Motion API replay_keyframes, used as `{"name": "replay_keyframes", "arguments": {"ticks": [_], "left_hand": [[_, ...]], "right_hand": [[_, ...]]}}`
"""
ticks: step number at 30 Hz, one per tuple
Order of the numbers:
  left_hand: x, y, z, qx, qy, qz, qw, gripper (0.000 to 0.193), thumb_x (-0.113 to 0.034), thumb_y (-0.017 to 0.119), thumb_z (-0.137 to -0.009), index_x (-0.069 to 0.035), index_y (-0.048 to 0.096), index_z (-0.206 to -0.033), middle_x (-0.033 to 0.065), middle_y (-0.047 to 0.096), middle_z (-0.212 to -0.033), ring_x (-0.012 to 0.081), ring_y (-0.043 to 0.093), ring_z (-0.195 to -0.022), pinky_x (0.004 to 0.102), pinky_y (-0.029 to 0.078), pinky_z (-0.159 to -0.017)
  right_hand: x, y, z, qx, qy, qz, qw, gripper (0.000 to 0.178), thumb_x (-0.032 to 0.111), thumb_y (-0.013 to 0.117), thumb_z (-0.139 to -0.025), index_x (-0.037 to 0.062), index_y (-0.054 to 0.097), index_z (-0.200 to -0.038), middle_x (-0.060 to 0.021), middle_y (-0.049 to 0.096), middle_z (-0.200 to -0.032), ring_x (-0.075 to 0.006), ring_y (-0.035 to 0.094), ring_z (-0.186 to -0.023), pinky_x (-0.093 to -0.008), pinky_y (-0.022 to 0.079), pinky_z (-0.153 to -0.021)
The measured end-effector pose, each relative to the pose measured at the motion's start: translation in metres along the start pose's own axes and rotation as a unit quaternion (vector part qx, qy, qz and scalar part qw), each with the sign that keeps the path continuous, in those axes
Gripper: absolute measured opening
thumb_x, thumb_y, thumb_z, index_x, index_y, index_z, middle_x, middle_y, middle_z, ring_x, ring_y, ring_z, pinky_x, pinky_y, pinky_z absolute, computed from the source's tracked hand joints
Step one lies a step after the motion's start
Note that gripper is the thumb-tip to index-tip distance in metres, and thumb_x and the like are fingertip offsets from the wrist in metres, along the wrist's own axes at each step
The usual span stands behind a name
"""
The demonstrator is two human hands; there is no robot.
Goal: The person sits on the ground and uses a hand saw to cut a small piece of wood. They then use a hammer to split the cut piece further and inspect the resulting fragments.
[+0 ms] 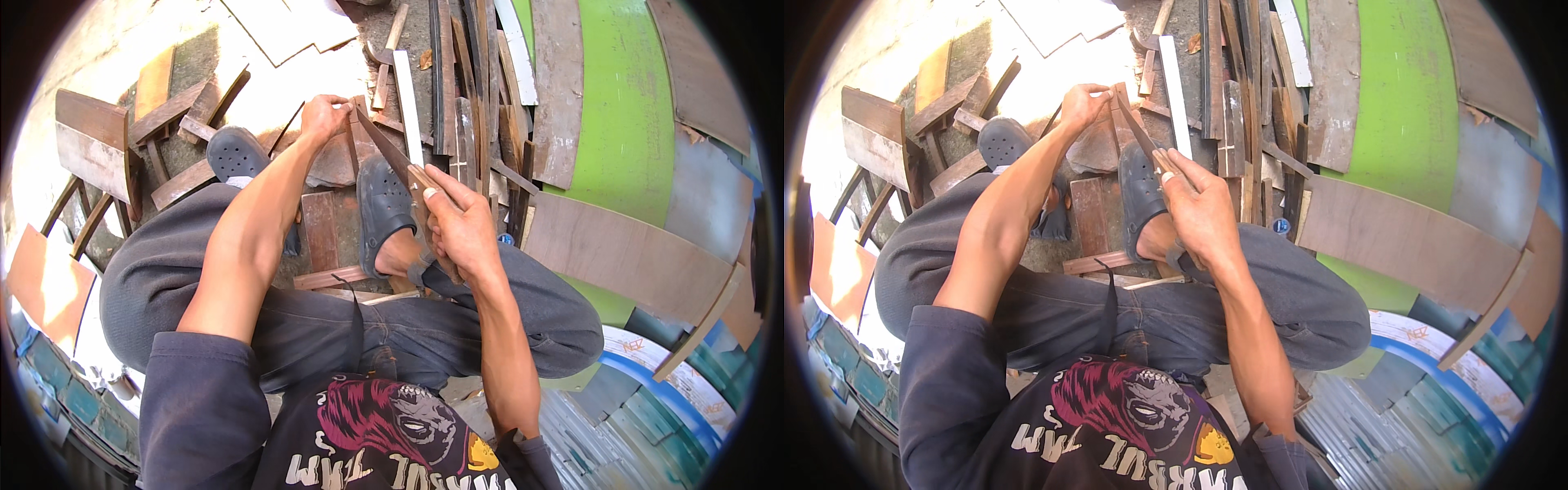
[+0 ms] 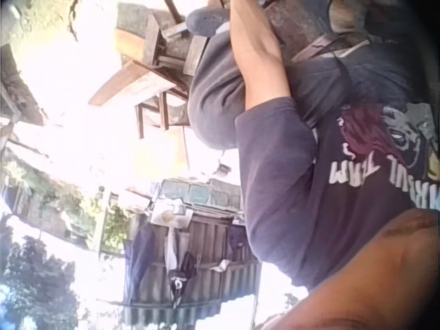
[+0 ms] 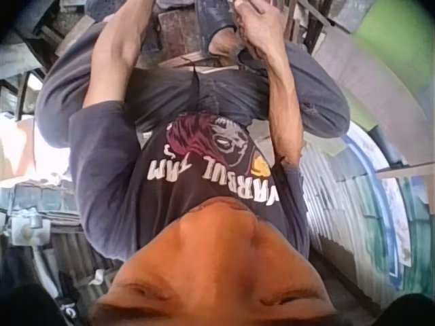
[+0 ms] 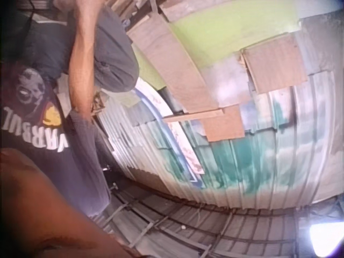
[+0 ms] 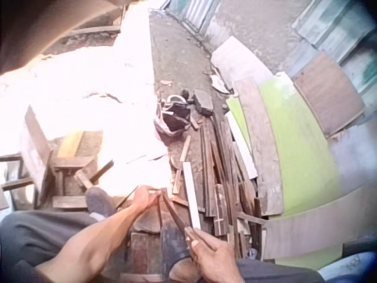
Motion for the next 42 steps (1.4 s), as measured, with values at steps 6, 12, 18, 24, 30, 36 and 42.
{"name": "replay_keyframes", "arguments": {"ticks": [6, 12, 18, 24, 30, 36, 42], "left_hand": [[-0.007, -0.005, 0.020, -0.053, -0.106, 0.024, 0.993, 0.028, -0.032, 0.073, -0.086, -0.012, 0.079, -0.104, 0.0157, 0.075, -0.099, 0.0307, 0.072, -0.095, 0.0377, 0.054, -0.090], [0.006, -0.006, 0.006, -0.007, -0.113, -0.014, 0.993, 0.029, -0.032, 0.074, -0.085, -0.011, 0.079, -0.104, 0.0168, 0.075, -0.099, 0.0314, 0.072, -0.096, 0.0377, 0.055, -0.090], [-0.005, 0.004, 0.005, 0.001, -0.105, -0.028, 0.994, 0.028, -0.032, 0.075, -0.085, -0.009, 0.079, -0.101, 0.0165, 0.076, -0.097, 0.0296, 0.073, -0.093, 0.0372, 0.055, -0.089], [-0.001, -0.009, 0.007, -0.021, -0.132, 0.007, 0.991, 0.026, -0.029, 0.077, -0.082, -0.009, 0.080, -0.098, 0.0179, 0.075, -0.095, 0.0315, 0.073, -0.093, 0.0380, 0.055, -0.089], [0.002, 0.000, 0.011, -0.008, -0.164, 0.020, 0.986, 0.024, -0.028, 0.078, -0.081, -0.009, 0.080, -0.096, 0.0184, 0.075, -0.096, 0.0322, 0.072, -0.093, 0.0386, 0.055, -0.088], [0.006, 0.010, 0.011, -0.017, -0.148, 0.048, 0.988, 0.020, -0.026, 0.075, -0.083, -0.009, 0.080, -0.093, 0.0189, 0.075, -0.095, 0.0317, 0.073, -0.092, 0.0383, 0.056, -0.087], [0.002, 0.021, -0.005, 0.007, -0.086, -0.035, 0.996, 0.032, -0.040, 0.072, -0.084, -0.011, 0.081, -0.096, 0.0090, 0.076, -0.078, 0.0192, 0.074, -0.077, 0.0342, 0.057, -0.076]], "right_hand": [[-0.006, 0.009, 0.014, -0.023, -0.075, 0.037, 0.996, 0.045, 0.016, 0.060, -0.093, -0.0039, 0.059, -0.133, -0.0272, 0.066, -0.125, -0.0286, 0.065, -0.117, -0.0330, 0.046, -0.100], [0.008, 0.013, 0.022, -0.011, -0.083, 0.067, 0.994, 0.044, 0.017, 0.059, -0.093, -0.0044, 0.060, -0.132, -0.0284, 0.067, -0.120, -0.0316, 0.067, -0.114, -0.0355, 0.048, -0.099], [0.004, 0.048, -0.067, -0.026, -0.107, 0.111, 0.988, 0.044, 0.017, 0.057, -0.094, -0.0053, 0.060, -0.131, -0.0297, 0.068, -0.114, -0.0287, 0.068, -0.111, -0.0354, 0.049, -0.096], [-0.003, 0.014, -0.001, 0.006, -0.084, 0.064, 0.994, 0.045, 0.019, 0.055, -0.095, -0.0059, 0.058, -0.133, -0.0266, 0.070, -0.115, -0.0233, 0.069, -0.108, -0.0330, 0.049, -0.094], [0.005, 0.036, -0.053, 0.014, -0.082, 0.094, 0.992, 0.044, 0.020, 0.055, -0.097, -0.0039, 0.059, -0.133, -0.0238, 0.069, -0.110, -0.0237, 0.066, -0.099, -0.0333, 0.047, -0.090], [0.004, 0.004, 0.014, 0.022, 0.086, -0.035, 0.995, 0.041, 0.016, 0.054, -0.101, 0.0051, 0.057, -0.140, 0.0018, 0.053, -0.064, -0.0057, 0.043, -0.046, -0.0237, 0.035, -0.043], [-0.008, 0.014, -0.005, 0.005, 0.026, -0.025, 0.999, 0.045, 0.014, 0.054, -0.100, 0.0050, 0.052, -0.145, 0.0039, 0.045, -0.060, -0.0048, 0.038, -0.046, -0.0236, 0.034, -0.043]]}}
Point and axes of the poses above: each hand's wrist, its own z-axis away from the middle knuckle, its own y-axis out of the palm, x = y × z, the point moved 9 cm from there along -z, towards the middle knuckle
